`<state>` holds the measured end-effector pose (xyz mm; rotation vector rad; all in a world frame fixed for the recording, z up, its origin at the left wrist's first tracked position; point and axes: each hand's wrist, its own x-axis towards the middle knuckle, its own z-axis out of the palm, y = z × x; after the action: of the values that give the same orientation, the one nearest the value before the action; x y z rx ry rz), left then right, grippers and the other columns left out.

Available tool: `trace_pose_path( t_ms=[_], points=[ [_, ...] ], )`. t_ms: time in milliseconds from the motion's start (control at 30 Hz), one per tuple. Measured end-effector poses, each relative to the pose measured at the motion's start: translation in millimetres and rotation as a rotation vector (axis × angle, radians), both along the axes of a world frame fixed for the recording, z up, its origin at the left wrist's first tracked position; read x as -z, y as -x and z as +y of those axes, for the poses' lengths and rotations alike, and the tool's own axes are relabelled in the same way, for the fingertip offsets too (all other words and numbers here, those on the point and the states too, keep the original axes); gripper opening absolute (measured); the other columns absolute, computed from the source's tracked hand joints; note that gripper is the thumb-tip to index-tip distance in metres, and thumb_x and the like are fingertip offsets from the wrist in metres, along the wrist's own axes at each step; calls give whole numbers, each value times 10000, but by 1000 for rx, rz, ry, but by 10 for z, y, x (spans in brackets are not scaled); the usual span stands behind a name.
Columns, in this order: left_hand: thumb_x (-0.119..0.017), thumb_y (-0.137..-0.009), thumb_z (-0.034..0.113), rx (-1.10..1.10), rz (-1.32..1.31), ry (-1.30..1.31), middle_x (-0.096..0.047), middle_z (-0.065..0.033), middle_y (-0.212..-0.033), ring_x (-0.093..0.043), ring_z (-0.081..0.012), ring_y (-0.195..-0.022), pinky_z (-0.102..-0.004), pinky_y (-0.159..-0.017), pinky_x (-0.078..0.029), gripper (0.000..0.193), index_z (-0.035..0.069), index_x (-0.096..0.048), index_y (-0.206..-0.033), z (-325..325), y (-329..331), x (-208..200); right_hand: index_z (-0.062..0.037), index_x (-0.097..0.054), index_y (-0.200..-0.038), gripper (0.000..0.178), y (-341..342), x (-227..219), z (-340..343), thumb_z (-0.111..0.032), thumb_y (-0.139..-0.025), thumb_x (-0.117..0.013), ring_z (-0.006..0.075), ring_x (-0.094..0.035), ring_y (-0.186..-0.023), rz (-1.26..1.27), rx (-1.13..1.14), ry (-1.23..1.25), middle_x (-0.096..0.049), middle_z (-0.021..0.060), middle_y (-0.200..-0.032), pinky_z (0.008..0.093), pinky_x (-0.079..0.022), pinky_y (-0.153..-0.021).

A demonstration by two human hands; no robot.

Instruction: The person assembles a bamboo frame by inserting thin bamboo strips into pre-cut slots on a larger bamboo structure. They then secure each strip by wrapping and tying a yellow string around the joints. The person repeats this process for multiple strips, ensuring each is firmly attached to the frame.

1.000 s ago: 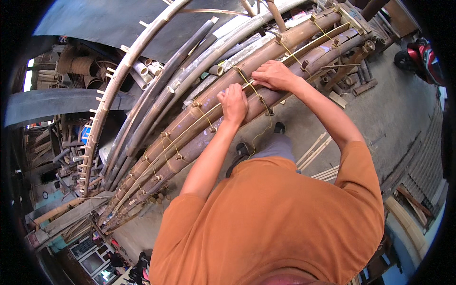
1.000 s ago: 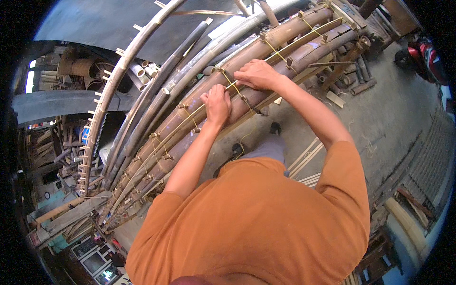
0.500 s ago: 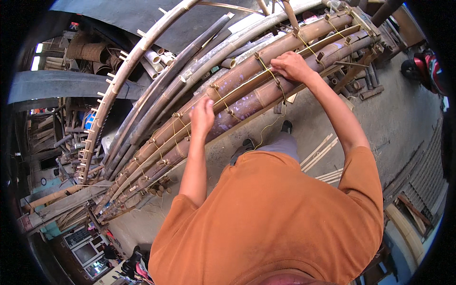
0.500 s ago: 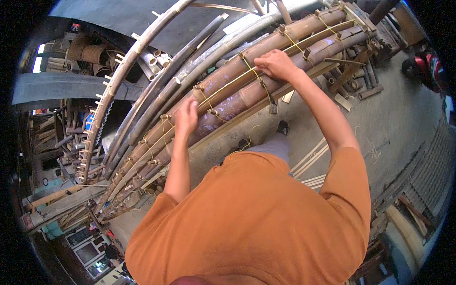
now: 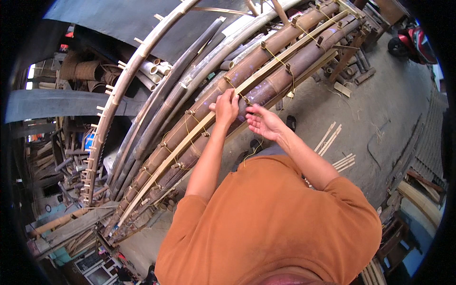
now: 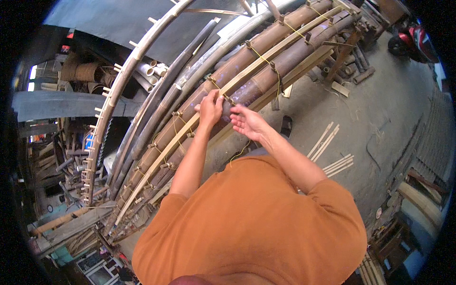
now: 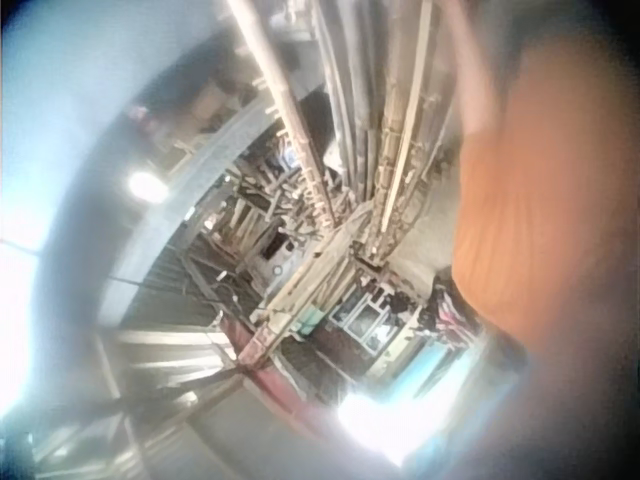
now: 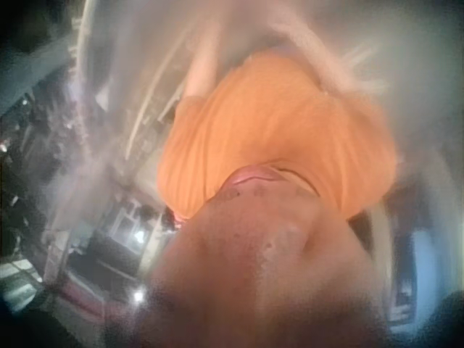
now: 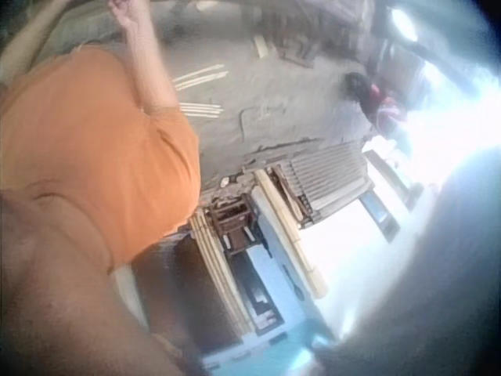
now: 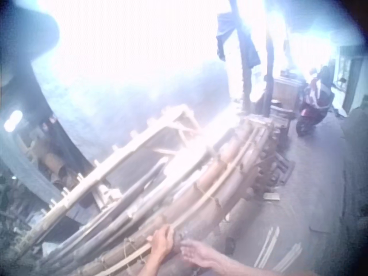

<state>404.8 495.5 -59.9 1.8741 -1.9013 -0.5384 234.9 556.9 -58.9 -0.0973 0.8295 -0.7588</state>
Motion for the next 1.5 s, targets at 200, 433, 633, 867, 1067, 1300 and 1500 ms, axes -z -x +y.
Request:
trace_pose_path(
  t_ms=[200,433,633,867,1067,1300,1500],
  points=[
    [-616,-892,272,8,-117,187,-681,-83,-1029,-557,-288,-1044,-514,-884,-307,257,118,-621,-1098,53,89,65,-132,-624,-1005,216,-307,-303,-336,-318,-953,-527,168,-558,-850,213,796,417,-591,34,-852,350,-446,-825],
    [-560,-934,259,63,58,268,-645,-184,-1071,-559,-355,-1050,-455,-925,-400,300,42,-600,-1138,-43,3,378,-33,-690,-1026,619,-975,-1032,-921,-563,-955,-377,381,-578,-1143,713,-981,1438,-670,215,-1090,545,-404,-988],
    [-521,-967,291,-79,160,87,-711,-104,-1016,-611,-294,-1028,-471,-914,-293,281,104,-726,-1009,-50,71,53,-15,-711,-826,582,-663,-482,-1899,-501,-971,-425,255,-613,-724,1128,-739,1414,-667,154,-790,395,-455,-679],
    [-509,-967,244,-179,7,132,-691,-128,-820,-622,-290,-870,-450,-827,-407,275,46,-686,-894,-16,272,-139,-31,-576,-615,394,225,-66,-244,-245,-941,-519,384,-568,-667,880,-707,1660,-580,193,-624,446,-448,-854],
    [-446,-1025,179,-134,659,289,-592,-19,-648,-543,-90,-591,-263,-578,-429,289,2,-649,-920,-928,157,-727,-45,-523,-531,430,138,61,-183,-249,-907,-570,347,-565,-614,928,-562,1675,-537,170,-546,428,-449,-929],
    [-482,-938,231,-208,-78,85,-662,-236,-991,-609,-450,-964,-534,-852,-466,253,60,-660,-993,-1647,-398,258,-40,-574,-551,437,319,-213,-257,-289,-909,-555,360,-592,-664,848,-661,1752,-576,176,-580,421,-429,-977],
    [-535,-940,379,-323,-255,-239,-652,-307,-1006,-606,-455,-1033,-514,-896,-469,416,-17,-577,-1061,-764,-1012,-531,-61,-664,-935,159,981,662,32,-150,-903,-537,300,-638,-965,1200,-998,1731,-685,128,-970,429,-445,-970]
  ],
)
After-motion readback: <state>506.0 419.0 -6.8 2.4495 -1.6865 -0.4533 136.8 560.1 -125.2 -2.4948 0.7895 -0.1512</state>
